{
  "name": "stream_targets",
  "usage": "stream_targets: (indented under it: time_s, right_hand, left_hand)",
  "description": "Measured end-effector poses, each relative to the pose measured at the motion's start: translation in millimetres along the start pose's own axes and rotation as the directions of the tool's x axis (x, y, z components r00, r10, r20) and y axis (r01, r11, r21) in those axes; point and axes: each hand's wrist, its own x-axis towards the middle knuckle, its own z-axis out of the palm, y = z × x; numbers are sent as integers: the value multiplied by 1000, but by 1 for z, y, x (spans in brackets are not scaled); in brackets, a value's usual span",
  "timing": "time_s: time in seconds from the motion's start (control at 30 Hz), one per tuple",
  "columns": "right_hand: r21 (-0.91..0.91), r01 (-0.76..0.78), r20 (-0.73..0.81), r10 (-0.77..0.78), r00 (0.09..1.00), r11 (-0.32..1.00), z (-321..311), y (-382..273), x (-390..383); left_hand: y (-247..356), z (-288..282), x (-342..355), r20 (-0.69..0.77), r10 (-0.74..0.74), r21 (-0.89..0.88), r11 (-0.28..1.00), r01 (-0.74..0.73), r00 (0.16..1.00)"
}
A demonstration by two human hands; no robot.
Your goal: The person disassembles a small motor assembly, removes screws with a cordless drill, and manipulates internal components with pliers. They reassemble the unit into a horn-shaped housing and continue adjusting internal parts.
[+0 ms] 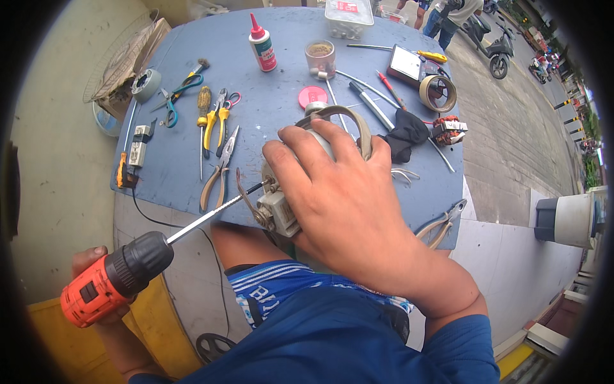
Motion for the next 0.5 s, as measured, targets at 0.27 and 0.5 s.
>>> stream_targets:
  time_s: [0.27,0.5]
  right_hand:
    - [52,-13,-15,14,1000,999,-1,3,0]
    - [41,-31,17,31,999,999,-3,-3,3]
  left_hand:
    - [25,8,40,300,232,179,939,-294,925]
    - [-4,-31,22,340,135,-172,982,-80,931]
